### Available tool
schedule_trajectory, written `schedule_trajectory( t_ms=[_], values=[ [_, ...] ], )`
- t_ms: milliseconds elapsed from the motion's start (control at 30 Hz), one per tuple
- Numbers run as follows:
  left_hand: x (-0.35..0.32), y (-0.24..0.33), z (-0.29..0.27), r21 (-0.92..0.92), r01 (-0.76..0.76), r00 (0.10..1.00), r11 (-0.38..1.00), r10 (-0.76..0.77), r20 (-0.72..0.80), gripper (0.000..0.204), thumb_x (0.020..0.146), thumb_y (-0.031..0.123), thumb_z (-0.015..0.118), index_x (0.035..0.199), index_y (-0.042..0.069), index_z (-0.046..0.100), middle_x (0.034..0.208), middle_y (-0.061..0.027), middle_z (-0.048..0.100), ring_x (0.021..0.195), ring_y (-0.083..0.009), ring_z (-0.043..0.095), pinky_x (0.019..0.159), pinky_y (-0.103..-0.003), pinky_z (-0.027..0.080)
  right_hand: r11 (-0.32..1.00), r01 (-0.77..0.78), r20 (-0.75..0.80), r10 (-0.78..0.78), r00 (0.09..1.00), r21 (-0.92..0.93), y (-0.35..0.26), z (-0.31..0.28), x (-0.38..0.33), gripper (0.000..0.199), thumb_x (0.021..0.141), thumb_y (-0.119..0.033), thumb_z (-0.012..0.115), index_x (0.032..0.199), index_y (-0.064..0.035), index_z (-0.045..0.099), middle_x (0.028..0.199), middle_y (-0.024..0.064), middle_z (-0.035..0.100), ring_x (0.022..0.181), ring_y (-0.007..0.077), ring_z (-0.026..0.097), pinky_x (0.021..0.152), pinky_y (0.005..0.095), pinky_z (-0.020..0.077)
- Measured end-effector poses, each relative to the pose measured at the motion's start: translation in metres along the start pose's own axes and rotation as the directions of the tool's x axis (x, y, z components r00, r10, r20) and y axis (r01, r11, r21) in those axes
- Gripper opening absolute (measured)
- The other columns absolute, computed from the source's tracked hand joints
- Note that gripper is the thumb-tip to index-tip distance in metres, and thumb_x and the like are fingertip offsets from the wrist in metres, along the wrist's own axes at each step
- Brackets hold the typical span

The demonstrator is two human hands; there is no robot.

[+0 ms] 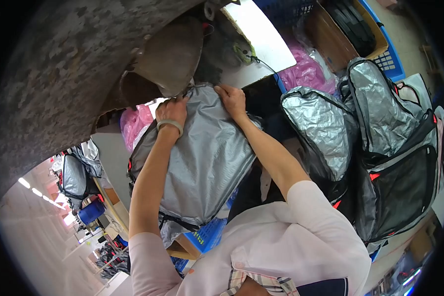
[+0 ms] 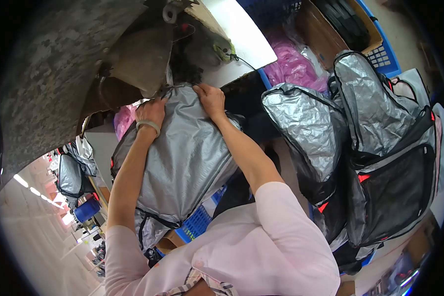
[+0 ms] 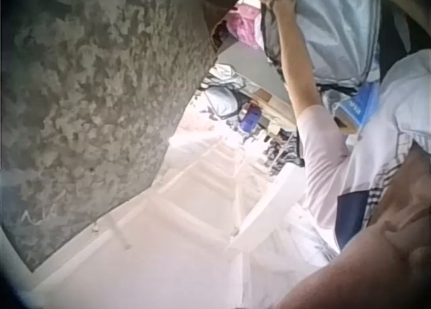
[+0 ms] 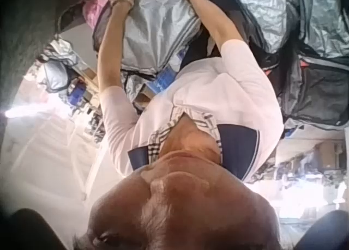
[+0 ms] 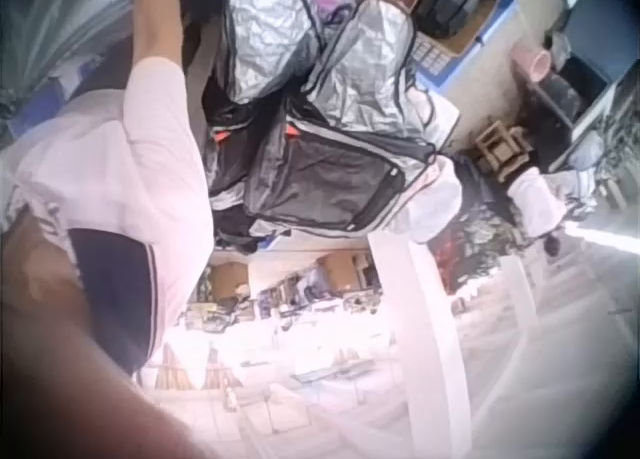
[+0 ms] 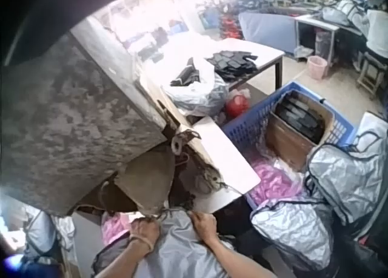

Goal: Inspecting and organizing manufactured storage bags in a workshop environment.

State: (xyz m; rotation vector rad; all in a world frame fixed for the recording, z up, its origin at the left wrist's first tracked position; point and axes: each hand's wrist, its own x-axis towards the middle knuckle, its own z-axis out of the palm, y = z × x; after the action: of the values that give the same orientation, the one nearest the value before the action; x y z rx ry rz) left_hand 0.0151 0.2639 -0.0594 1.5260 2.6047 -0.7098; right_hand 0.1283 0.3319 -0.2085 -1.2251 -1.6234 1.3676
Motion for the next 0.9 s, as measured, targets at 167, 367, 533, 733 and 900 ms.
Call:
schedule_trajectory(
  t_ms=[167, 367, 533, 733, 900],
  values=[
    [-0.014, -0.025, -0.006, -0.042, 0.057, 0.994, 0.997, -0.053, 0.097, 0.029, 0.086, 0.032, 0.045, 0.091, 0.008, 0.062, 0.088, -0.0136, 0.064, 0.087, -0.0274, 0.06, 0.076, -0.041, 0.046, 0.996, -0.089, 0.102, 0.09, 0.991, -0.013, -0.013, 0.012, -0.018, 0.031, 0.08, -0.037, 0.057, 0.078, -0.0075, 0.064, 0.071, 0.0182, 0.058, 0.069, 0.0349, 0.058, 0.059, 0.0406, 0.0436],
    [-0.197, -0.102, -0.029, -0.16, 0.313, 0.822, 0.936, -0.351, -0.448, 0.052, 0.078, 0.038, 0.058, 0.118, 0.006, 0.049, 0.108, -0.0165, 0.054, 0.093, -0.0345, 0.055, 0.083, -0.045, 0.04, 0.948, -0.275, 0.108, 0.26, 0.96, 0.161, -0.015, -0.021, -0.067, 0.018, 0.083, -0.011, 0.057, 0.091, 0.0023, 0.066, 0.077, 0.0072, 0.065, 0.068, 0.0098, 0.053, 0.065, 0.025, 0.0433],
    [-0.367, -0.128, 0.04, -0.589, 0.755, 0.286, 0.289, -0.953, -0.101, 0.043, 0.078, 0.03, 0.062, 0.108, 0.0, 0.055, 0.087, -0.0153, 0.061, 0.079, -0.0331, 0.06, 0.07, -0.04, 0.046, 0.934, -0.177, 0.234, 0.105, 0.967, 0.311, -0.097, 0.016, -0.14, 0.026, 0.083, -0.014, 0.059, 0.066, 0.0041, 0.054, 0.058, -0.0027, 0.043, 0.06, 0.0073, 0.035, 0.055, 0.0245, 0.0322],
    [-0.45, -0.211, -0.02, -0.803, 0.526, 0.181, 0.279, -0.96, -0.215, 0.016, 0.078, 0.015, 0.059, 0.08, 0.0, 0.065, 0.061, -0.0148, 0.058, 0.055, -0.0212, 0.057, 0.051, -0.031, 0.041, 0.791, -0.379, 0.464, 0.138, 0.875, 0.481, -0.198, 0.016, -0.224, 0.025, 0.087, -0.021, 0.055, 0.069, -0.0054, 0.052, 0.065, -0.0051, 0.044, 0.062, 0.0062, 0.037, 0.056, 0.0239, 0.0331],
    [-0.429, -0.216, -0.118, -0.727, 0.208, 0.327, 0.654, -0.747, -0.579, 0.016, 0.079, 0.01, 0.058, 0.087, -0.002, 0.065, 0.071, -0.0141, 0.064, 0.06, -0.0136, 0.06, 0.054, -0.026, 0.044, 0.622, -0.551, 0.59, 0.171, 0.789, 0.557, -0.223, -0.046, -0.225, 0.023, 0.09, -0.024, 0.048, 0.098, -0.0041, 0.055, 0.101, 0.0059, 0.057, 0.091, 0.0177, 0.054, 0.079, 0.0307, 0.0447]
  ],
)
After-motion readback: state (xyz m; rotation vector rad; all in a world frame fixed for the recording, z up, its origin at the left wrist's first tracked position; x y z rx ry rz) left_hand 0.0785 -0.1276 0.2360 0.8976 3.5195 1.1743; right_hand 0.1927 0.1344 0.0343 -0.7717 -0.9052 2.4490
